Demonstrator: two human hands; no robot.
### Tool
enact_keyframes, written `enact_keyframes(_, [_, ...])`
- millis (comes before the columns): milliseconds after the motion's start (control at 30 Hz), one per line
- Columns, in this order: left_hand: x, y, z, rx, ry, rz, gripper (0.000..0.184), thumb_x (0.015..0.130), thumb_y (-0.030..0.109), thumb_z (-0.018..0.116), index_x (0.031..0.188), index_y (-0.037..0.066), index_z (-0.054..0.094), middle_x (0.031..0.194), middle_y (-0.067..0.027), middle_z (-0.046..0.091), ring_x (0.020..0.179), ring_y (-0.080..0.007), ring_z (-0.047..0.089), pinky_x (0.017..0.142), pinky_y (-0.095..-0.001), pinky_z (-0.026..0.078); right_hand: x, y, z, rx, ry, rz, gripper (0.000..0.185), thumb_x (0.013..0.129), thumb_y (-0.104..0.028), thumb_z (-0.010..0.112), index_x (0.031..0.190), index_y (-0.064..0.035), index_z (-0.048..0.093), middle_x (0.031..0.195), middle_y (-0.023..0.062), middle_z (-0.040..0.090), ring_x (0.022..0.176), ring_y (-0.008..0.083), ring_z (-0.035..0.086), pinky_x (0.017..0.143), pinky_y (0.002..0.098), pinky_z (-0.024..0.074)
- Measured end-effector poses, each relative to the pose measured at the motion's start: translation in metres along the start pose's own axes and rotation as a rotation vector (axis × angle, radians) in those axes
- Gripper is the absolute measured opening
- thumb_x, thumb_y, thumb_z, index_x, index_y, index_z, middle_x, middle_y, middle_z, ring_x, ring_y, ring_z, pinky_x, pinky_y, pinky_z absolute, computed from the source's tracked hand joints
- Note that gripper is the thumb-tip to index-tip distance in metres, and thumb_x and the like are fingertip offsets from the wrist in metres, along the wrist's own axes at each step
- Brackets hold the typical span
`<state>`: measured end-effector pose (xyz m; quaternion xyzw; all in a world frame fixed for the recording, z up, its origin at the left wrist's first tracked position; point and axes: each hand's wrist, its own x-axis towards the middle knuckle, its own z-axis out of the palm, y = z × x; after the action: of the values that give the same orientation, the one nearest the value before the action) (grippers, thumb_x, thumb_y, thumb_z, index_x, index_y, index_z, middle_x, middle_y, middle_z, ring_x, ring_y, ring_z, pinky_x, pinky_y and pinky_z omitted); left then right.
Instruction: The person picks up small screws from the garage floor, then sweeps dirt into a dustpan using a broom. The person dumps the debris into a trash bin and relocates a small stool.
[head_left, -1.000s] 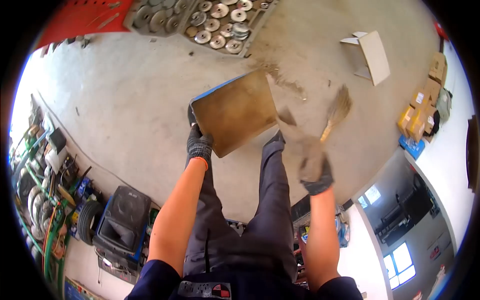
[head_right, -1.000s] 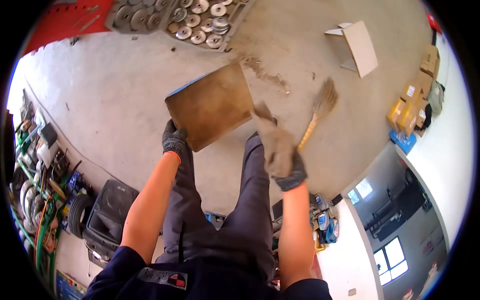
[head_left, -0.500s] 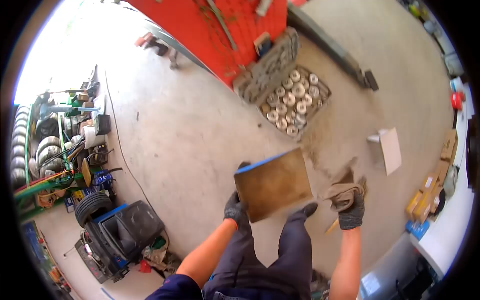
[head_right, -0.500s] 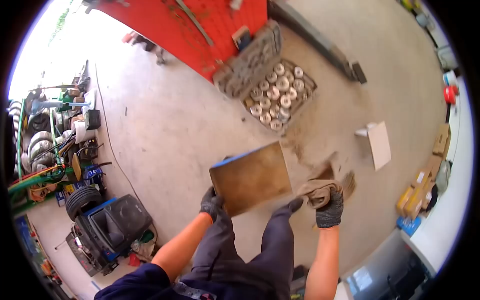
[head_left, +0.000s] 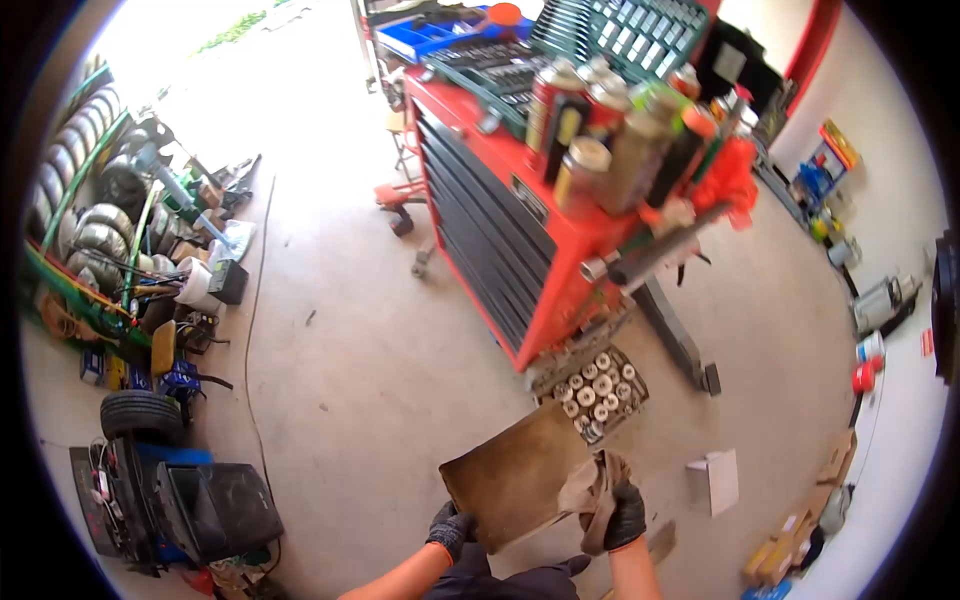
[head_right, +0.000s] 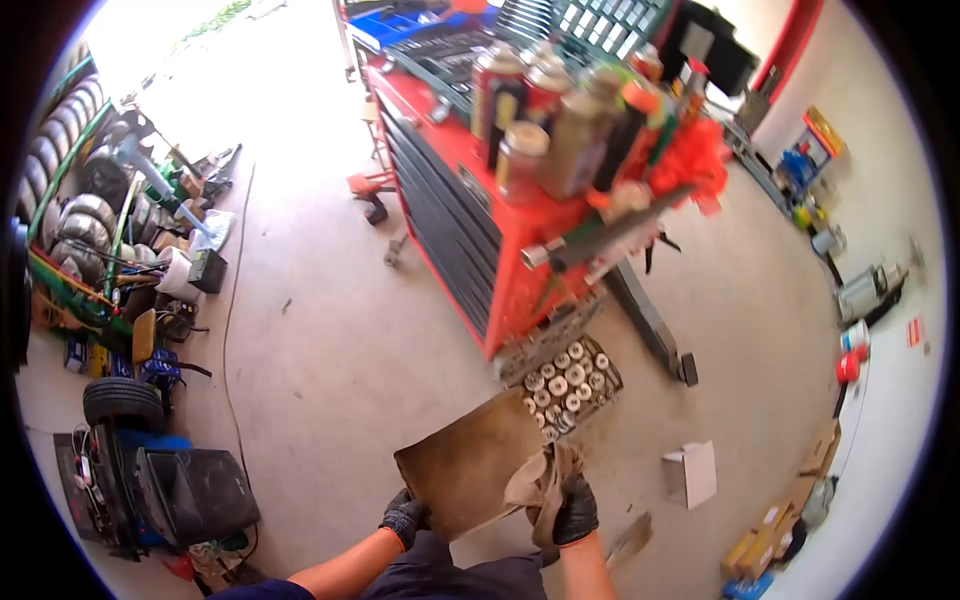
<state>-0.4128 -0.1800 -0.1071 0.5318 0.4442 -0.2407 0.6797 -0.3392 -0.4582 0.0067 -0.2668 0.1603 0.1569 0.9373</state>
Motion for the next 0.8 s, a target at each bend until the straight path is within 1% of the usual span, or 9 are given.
enact_keyframes(67, [-0.004,0.025,-0.030,-0.041,0.017,0.008,0.035,0.077,0.005,0.060,0.112,0.004,0.057,0.088,-0.0123,0.065,0.065,-0.0229,0.063,0.051,-0.0340,0.053,0.021,0.015,0.045,0.085,-0.004,0.084,0.067,0.073,-0.017,0.071,0.135,-0.0102,0.045,0.128,0.0079,0.053,0.114,0.0282,0.054,0.096,0.0419,0.0474])
enact_keyframes(100, [-0.002,0.035,-0.046,-0.051,0.025,0.004,0.035,0.077,0.005,0.060,0.112,0.004,0.057,0.088,-0.0123,0.065,0.065,-0.0229,0.063,0.051,-0.0340,0.053,0.035,0.024,0.064,0.046,-0.024,0.027,0.064,0.076,-0.013,0.067,0.136,-0.0102,0.044,0.127,0.0090,0.054,0.114,0.0291,0.055,0.096,0.0434,0.0473])
enact_keyframes(133, [0.002,0.048,-0.060,-0.070,0.030,0.030,0.037,0.077,0.004,0.059,0.113,0.003,0.056,0.090,-0.0136,0.065,0.065,-0.0244,0.063,0.052,-0.0355,0.054,0.044,0.024,0.099,0.084,-0.080,0.087,0.058,0.080,-0.007,0.062,0.135,-0.0101,0.045,0.126,0.0093,0.055,0.114,0.0285,0.055,0.096,0.0429,0.0473])
enact_keyframes(233, [-0.015,0.097,-0.087,-0.166,0.047,0.070,0.040,0.076,0.001,0.058,0.116,0.003,0.054,0.094,-0.0160,0.064,0.067,-0.0280,0.064,0.055,-0.0399,0.057,0.080,0.040,0.170,-0.014,-0.066,0.030,0.047,0.085,0.001,0.056,0.130,-0.0094,0.049,0.123,0.0085,0.057,0.113,0.0258,0.056,0.095,0.0400,0.0481])
enact_keyframes(300, [-0.016,0.128,-0.099,-0.245,0.059,0.081,0.043,0.076,0.000,0.054,0.118,0.003,0.050,0.098,-0.0170,0.062,0.074,-0.0338,0.066,0.066,-0.0494,0.059,0.106,0.054,0.201,-0.066,-0.001,0.056,0.043,0.085,0.000,0.056,0.127,-0.0097,0.051,0.119,0.0071,0.059,0.110,0.0229,0.057,0.093,0.0368,0.0492])
enact_keyframes(533, [0.005,0.225,-0.146,-0.479,0.008,0.087,0.047,0.074,-0.002,0.051,0.120,0.005,0.046,0.104,-0.0171,0.059,0.080,-0.0366,0.065,0.064,-0.0512,0.060,0.209,0.090,0.279,-0.235,0.003,0.006,0.035,0.086,0.000,0.056,0.120,-0.0099,0.055,0.109,0.0071,0.062,0.098,0.0207,0.061,0.080,0.0332,0.0539])
enact_keyframes(667, [0.027,0.307,-0.180,-0.469,0.031,0.122,0.050,0.073,-0.002,0.052,0.121,0.006,0.046,0.103,-0.0173,0.059,0.080,-0.0366,0.064,0.064,-0.0510,0.060,0.310,0.117,0.292,-0.110,0.040,0.216,0.040,0.085,0.000,0.057,0.124,-0.0113,0.051,0.107,0.0038,0.060,0.091,0.0176,0.062,0.073,0.0323,0.0546])
enact_keyframes(733, [0.023,0.363,-0.192,-0.480,0.155,0.188,0.053,0.070,-0.002,0.053,0.122,0.006,0.045,0.102,-0.0172,0.059,0.081,-0.0365,0.064,0.064,-0.0515,0.060,0.350,0.126,0.349,-0.129,0.050,0.202,0.038,0.086,-0.001,0.057,0.122,-0.0114,0.053,0.103,0.0028,0.061,0.086,0.0163,0.061,0.071,0.0313,0.0544])
enact_keyframes(800, [0.029,0.407,-0.202,-0.502,0.176,0.188,0.054,0.070,-0.001,0.053,0.123,0.006,0.045,0.103,-0.0167,0.059,0.082,-0.0362,0.064,0.066,-0.0520,0.060,0.396,0.138,0.386,-0.136,-0.160,0.257,0.035,0.086,-0.002,0.057,0.120,-0.0107,0.054,0.100,0.0025,0.061,0.085,0.0153,0.060,0.069,0.0305,0.0538])
